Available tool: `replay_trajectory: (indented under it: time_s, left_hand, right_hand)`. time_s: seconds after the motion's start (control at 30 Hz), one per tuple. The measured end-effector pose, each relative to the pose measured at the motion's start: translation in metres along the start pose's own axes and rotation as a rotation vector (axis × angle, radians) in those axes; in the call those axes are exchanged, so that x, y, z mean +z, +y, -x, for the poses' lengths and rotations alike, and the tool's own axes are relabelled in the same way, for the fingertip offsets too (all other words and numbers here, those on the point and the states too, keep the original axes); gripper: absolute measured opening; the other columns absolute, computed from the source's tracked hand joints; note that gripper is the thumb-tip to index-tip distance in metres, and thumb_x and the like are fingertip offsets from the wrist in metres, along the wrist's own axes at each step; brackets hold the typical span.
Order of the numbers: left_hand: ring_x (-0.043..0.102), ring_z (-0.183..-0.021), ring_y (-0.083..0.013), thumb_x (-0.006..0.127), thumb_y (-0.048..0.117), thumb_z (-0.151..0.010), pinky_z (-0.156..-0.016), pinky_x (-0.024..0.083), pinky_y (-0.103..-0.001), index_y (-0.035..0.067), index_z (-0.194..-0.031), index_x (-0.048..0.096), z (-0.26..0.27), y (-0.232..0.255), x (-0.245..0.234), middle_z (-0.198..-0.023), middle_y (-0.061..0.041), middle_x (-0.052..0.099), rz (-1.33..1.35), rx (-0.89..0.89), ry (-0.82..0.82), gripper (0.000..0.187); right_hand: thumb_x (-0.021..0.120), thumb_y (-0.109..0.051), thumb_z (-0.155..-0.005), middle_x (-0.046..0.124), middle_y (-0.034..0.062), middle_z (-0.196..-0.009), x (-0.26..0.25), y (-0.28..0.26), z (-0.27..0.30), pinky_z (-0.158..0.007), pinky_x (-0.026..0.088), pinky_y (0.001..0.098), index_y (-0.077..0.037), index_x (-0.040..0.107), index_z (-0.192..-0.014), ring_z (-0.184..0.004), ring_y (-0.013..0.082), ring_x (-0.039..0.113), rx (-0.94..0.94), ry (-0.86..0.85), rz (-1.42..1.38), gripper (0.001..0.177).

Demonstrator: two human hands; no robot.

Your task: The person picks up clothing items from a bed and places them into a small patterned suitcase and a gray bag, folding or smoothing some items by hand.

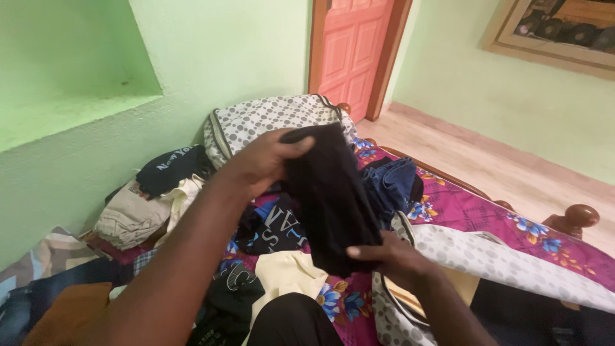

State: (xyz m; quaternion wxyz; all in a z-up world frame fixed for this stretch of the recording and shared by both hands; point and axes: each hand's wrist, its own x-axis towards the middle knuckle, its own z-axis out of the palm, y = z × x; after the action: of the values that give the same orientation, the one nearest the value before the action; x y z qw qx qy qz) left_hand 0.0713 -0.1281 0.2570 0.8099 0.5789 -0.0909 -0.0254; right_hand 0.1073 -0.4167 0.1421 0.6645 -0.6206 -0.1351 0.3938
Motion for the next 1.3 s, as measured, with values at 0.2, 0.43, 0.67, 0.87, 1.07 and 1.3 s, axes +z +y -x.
replay_trajectory:
  time_s: [0.2,0.43,0.67,0.87,1.07,1.3]
  left_hand:
    - [0.072,-0.102,-0.0224,0.073,0.011,-0.081,-0.09,0.06,-0.039,0.002,-0.133,0.06,0.036,-0.063,-0.061,-0.117,-0.011,0.073,-0.027,-0.149,0.231,0.054]
    - [0.072,-0.104,-0.0318,0.075,0.007,-0.08,-0.086,0.063,-0.046,0.0,-0.129,0.059,0.082,-0.21,-0.126,-0.118,-0.017,0.072,0.165,-0.427,0.664,0.052]
    - [0.073,-0.102,-0.0288,0.078,0.011,-0.078,-0.083,0.061,-0.045,0.006,-0.126,0.064,0.089,-0.331,-0.164,-0.114,-0.013,0.074,0.171,-0.514,0.708,0.05]
    - [0.075,-0.091,-0.0296,0.087,0.031,-0.072,-0.084,0.06,-0.046,0.008,-0.122,0.067,0.081,-0.322,-0.15,-0.102,-0.012,0.077,-0.405,-0.565,0.737,0.059]
    - [0.076,-0.097,-0.0258,0.082,0.039,-0.07,-0.089,0.056,-0.038,0.005,-0.113,0.076,0.081,-0.316,-0.142,-0.106,-0.013,0.08,-0.614,-0.507,0.75,0.055]
    - [0.072,-0.104,-0.0257,0.06,0.063,-0.097,-0.092,0.052,-0.037,-0.002,-0.111,0.076,0.062,-0.357,-0.152,-0.11,-0.016,0.078,-0.341,-0.395,0.757,0.069]
  right_hand:
    - [0.072,-0.02,-0.076,0.074,0.0097,-0.125,-0.045,0.019,0.001,-0.094,0.055,0.0422,-0.001,0.062,-0.132,-0.111,0.0237,0.069,-0.212,0.009,-0.303,0.061]
    - [0.069,-0.023,-0.089,0.072,0.008,-0.101,-0.032,0.084,-0.085,-0.081,0.049,0.0387,-0.004,0.066,-0.119,-0.088,0.0205,0.067,-0.125,0.572,-0.21,0.036]
    - [0.069,-0.03,-0.095,0.076,0.0119,-0.096,-0.042,0.164,-0.135,-0.081,0.053,0.0347,-0.001,0.074,-0.112,-0.088,0.0226,0.071,-0.095,0.828,0.387,0.035]
    - [0.076,-0.02,-0.085,0.075,0.0151,-0.094,-0.034,0.187,-0.138,-0.073,0.056,0.0428,0.001,0.072,-0.114,-0.082,0.03,0.069,0.237,0.704,-0.023,0.036]
    - [0.076,-0.017,-0.081,0.078,0.0137,-0.094,0.031,0.129,-0.146,-0.076,0.057,0.0386,-0.002,0.073,-0.118,-0.083,0.0259,0.074,-0.008,0.765,0.459,0.04]
    - [0.067,-0.032,-0.092,0.075,0.0061,-0.102,0.096,0.12,-0.16,-0.075,0.052,0.0305,-0.009,0.07,-0.125,-0.088,0.0172,0.067,0.22,0.054,0.287,0.04]
